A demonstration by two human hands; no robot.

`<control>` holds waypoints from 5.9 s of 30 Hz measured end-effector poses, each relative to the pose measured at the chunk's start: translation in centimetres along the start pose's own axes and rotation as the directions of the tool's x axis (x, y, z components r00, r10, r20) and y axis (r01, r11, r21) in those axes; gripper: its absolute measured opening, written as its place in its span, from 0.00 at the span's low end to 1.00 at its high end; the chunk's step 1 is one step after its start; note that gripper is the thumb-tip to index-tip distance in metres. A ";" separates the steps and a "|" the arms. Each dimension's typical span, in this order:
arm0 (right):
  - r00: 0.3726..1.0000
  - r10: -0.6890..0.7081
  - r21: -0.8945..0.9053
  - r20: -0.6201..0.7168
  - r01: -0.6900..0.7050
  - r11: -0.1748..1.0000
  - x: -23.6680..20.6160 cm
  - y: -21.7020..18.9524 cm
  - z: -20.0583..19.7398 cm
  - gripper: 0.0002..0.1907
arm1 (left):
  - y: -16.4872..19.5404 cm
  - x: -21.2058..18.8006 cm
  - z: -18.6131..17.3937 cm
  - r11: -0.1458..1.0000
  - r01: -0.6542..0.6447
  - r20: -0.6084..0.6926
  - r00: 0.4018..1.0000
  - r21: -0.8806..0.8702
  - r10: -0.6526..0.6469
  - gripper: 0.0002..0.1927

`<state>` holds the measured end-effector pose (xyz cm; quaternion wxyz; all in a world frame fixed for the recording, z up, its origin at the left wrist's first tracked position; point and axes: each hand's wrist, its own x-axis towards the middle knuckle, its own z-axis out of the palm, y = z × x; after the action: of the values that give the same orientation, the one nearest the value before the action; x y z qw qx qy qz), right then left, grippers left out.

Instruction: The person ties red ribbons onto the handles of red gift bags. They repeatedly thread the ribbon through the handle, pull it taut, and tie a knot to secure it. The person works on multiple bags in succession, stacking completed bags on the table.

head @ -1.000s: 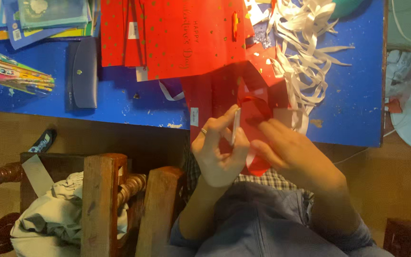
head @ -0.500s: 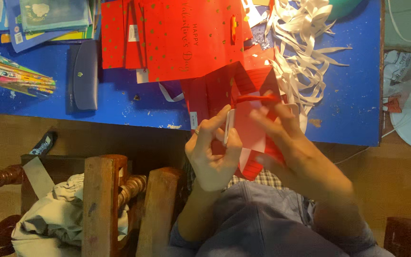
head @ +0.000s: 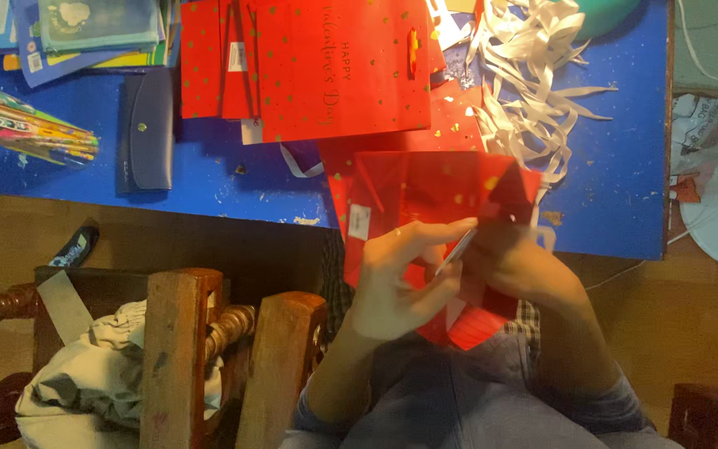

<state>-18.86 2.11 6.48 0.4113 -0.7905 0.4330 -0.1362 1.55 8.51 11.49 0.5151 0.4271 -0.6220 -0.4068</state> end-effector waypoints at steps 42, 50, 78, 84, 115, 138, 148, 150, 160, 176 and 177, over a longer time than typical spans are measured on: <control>0.939 0.228 0.795 -0.257 0.071 0.602 -0.7 6.3 4.7 0.08 | 4.1 -0.3 -0.2 0.847 -0.237 -0.250 0.887 0.476 0.389 0.13; 0.882 0.470 0.503 -0.018 -0.398 0.767 -1.0 5.2 4.1 0.19 | -4.2 1.2 3.8 0.881 0.122 -0.051 0.992 0.456 -0.111 0.12; 0.824 0.548 0.443 0.144 -0.549 0.709 0.9 6.2 1.1 0.21 | -15.8 14.1 -1.9 0.768 0.194 -0.292 0.956 0.610 -0.010 0.11; 0.859 0.498 0.168 0.120 -0.512 0.843 1.0 7.1 -1.7 0.29 | -12.9 6.5 2.8 0.768 0.138 -0.102 0.990 0.625 -0.095 0.10; 0.765 -0.402 -0.623 -0.504 0.000 0.782 22.4 9.0 -6.8 0.07 | -13.4 1.8 5.2 0.510 0.137 -0.166 0.986 0.849 0.010 0.25; 0.668 -0.105 0.342 -0.737 0.502 0.794 9.5 6.0 -9.1 0.04 | -11.8 4.7 6.2 0.439 0.257 -0.223 0.966 0.861 -0.129 0.34; 0.785 0.037 0.412 -0.618 0.284 0.866 4.8 12.0 -12.9 0.08 | -12.5 2.9 3.7 0.806 0.213 -0.191 0.973 0.552 -0.126 0.16; 0.793 0.088 0.486 -0.603 0.277 0.829 4.6 13.0 -12.7 0.08 | -12.5 2.9 3.6 0.808 0.194 -0.192 0.976 0.556 -0.102 0.14; 0.755 -0.005 0.518 -0.656 0.454 0.725 3.6 13.1 -12.9 0.04 | -13.0 2.9 4.1 0.792 0.140 -0.222 0.975 0.594 -0.006 0.15; 0.947 -0.008 0.207 -0.320 0.078 0.975 3.1 2.4 0.6 0.08 | -13.1 1.7 1.8 0.863 0.327 -0.050 0.941 0.386 -0.334 0.13; 0.955 0.064 0.264 -0.290 0.015 0.964 3.0 2.7 1.1 0.07 | -13.0 1.7 1.7 0.867 0.308 -0.049 0.948 0.391 -0.315 0.13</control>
<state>-18.04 -0.51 3.28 0.4448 -0.6940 0.4775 -0.3041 1.17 3.07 -0.54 0.3412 0.6129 -0.6181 -0.3548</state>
